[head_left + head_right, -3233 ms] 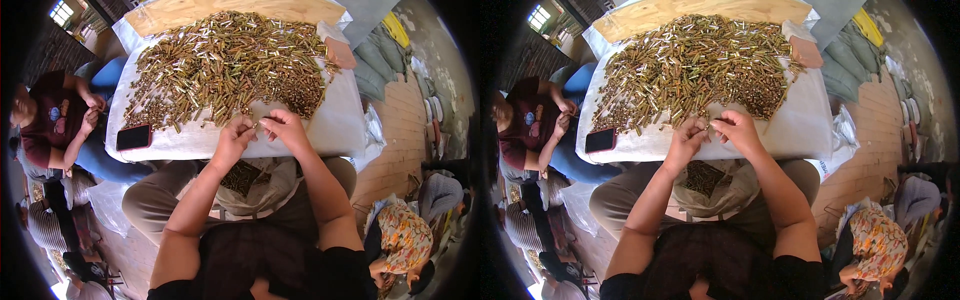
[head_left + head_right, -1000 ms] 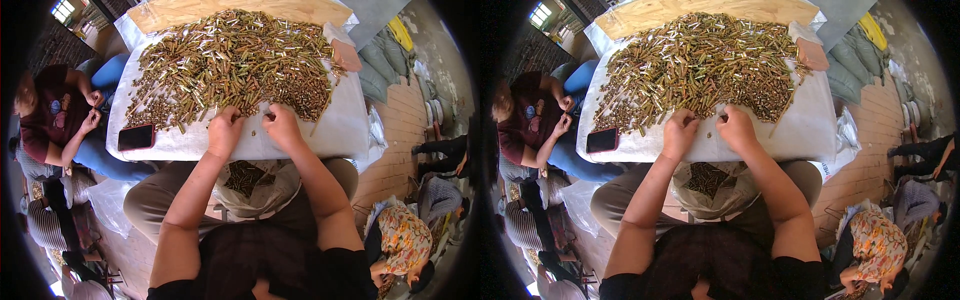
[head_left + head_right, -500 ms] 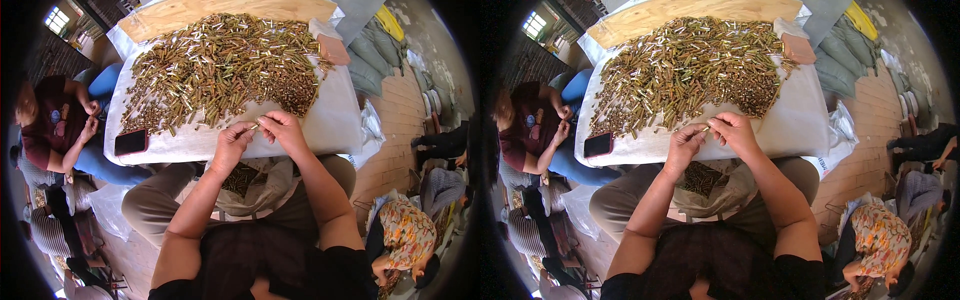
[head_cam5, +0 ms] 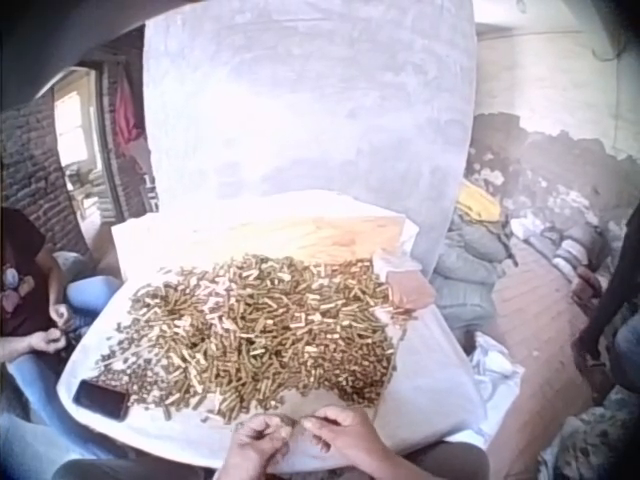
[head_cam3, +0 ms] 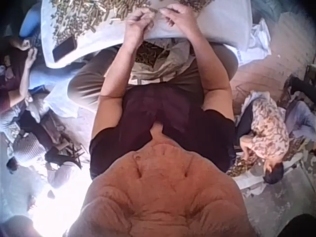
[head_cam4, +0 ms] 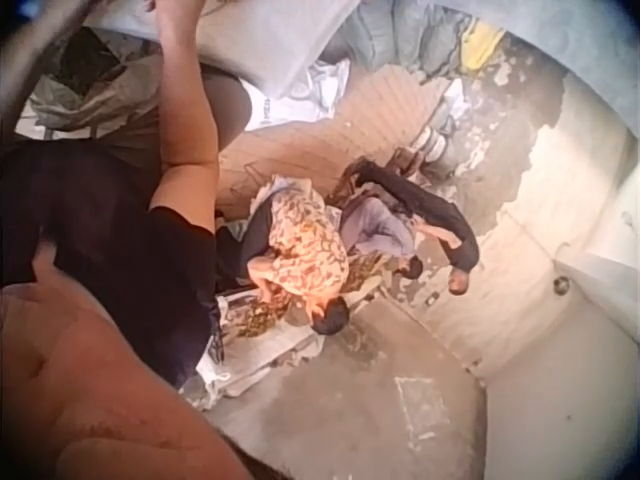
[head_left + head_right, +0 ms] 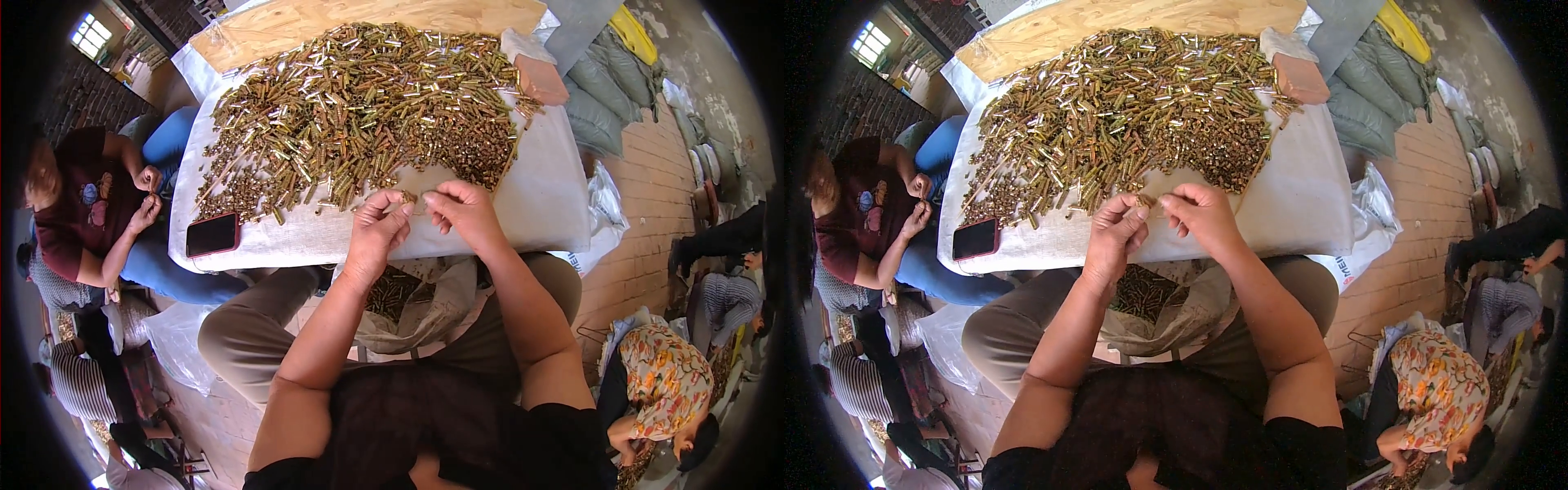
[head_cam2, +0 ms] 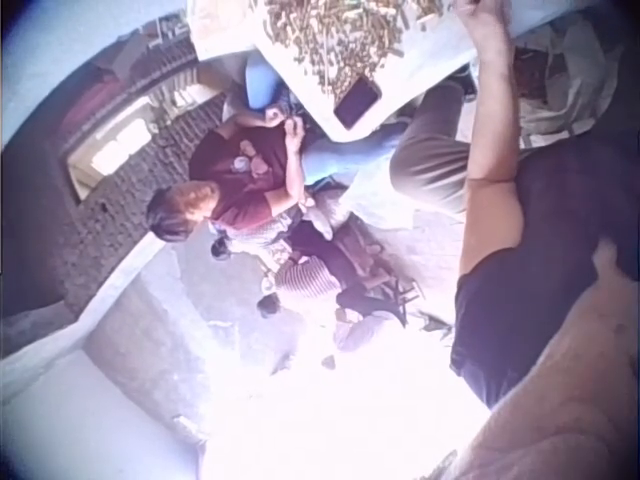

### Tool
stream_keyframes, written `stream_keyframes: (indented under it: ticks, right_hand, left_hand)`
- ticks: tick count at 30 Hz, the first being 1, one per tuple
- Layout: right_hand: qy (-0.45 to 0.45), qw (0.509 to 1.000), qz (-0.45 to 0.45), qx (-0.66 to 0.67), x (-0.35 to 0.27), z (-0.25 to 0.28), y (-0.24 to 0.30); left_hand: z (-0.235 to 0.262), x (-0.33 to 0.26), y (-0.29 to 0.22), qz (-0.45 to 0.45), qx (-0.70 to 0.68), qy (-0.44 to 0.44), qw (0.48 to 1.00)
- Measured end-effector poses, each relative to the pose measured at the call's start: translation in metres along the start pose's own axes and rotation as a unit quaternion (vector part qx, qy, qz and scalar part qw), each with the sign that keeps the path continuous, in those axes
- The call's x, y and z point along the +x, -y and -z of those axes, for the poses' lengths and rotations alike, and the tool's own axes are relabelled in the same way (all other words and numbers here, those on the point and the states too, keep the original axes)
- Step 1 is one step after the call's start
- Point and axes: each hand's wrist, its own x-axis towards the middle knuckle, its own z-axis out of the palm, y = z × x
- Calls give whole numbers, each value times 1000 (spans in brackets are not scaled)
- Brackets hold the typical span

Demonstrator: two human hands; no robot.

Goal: The person sorts small metal components by hand on a table, inspecting them one by one.

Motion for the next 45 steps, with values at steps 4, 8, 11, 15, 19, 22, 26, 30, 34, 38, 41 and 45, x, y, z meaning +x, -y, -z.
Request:
stream_keyframes:
  ticks: [4,8,11,15,19,22,26,30,34,38,41,45]
  right_hand:
    - [-27,999,24,3,-1,-2,8]
    - [-5,1000,15,-11,0,-5,6]
    - [-4,999,6,-39,0,-2,8]
    - [-3,998,3,-67,-1,-1,8]
    - [-20,988,53,-147,2,3,0]
    - [-22,966,90,-242,2,4,-1]
    - [-40,927,128,-349,0,-3,-3]
    - [-87,873,224,-424,-7,-18,-8]
    - [-87,842,276,-455,-7,-36,-17]
    - [-55,823,285,-489,1,-47,-27]
    - [-12,823,200,-531,14,-46,-23]
    - [-139,781,336,-508,41,-38,-27]
  left_hand:
    - [-1,-8,-1,24,170,55,984]
    - [2,-9,5,-11,245,68,967]
    - [1,-9,5,-35,259,64,963]
    - [2,-10,3,-56,281,55,956]
    - [0,-10,3,-52,281,54,957]
    - [2,-11,4,-54,316,53,946]
    - [9,-11,10,-66,313,54,946]
    - [8,-15,10,-55,296,26,953]
    - [17,-18,10,-55,300,0,952]
    - [34,-21,3,-50,356,0,933]
    - [39,-20,-20,-71,445,67,890]
    - [44,5,-36,-269,623,-40,733]
